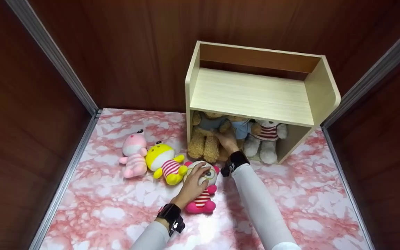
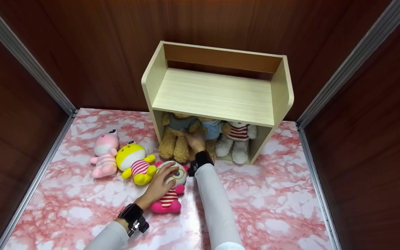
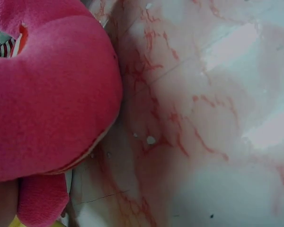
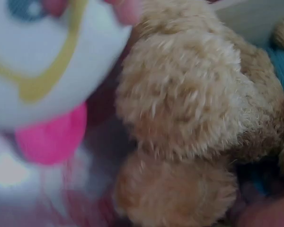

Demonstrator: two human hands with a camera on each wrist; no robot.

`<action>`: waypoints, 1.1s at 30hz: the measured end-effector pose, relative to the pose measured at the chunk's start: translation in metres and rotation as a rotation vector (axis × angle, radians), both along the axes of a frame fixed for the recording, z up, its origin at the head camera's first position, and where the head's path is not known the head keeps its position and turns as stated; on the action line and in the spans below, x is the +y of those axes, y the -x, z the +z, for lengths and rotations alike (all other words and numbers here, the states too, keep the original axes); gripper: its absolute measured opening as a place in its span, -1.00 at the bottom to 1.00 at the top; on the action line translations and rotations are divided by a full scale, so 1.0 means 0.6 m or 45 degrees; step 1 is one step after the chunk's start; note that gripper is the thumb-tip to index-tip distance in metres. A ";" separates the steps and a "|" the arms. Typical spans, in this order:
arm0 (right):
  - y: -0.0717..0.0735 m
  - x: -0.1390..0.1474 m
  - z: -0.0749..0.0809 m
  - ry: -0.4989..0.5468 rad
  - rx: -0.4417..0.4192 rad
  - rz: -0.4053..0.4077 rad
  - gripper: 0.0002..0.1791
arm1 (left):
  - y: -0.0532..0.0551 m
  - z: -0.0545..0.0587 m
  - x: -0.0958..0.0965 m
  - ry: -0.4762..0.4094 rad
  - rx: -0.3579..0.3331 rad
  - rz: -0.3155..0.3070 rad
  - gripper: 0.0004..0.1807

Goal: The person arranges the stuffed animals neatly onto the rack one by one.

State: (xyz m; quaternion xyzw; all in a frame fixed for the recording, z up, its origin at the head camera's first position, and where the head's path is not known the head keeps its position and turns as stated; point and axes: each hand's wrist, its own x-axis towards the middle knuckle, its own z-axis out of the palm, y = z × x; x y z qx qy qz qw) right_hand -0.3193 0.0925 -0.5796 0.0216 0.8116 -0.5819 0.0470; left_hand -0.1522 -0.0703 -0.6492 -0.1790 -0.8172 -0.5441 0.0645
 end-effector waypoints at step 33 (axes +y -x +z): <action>-0.126 0.113 -0.060 -1.080 0.854 0.535 -0.34 | 0.174 0.059 0.042 1.095 0.387 0.316 -0.46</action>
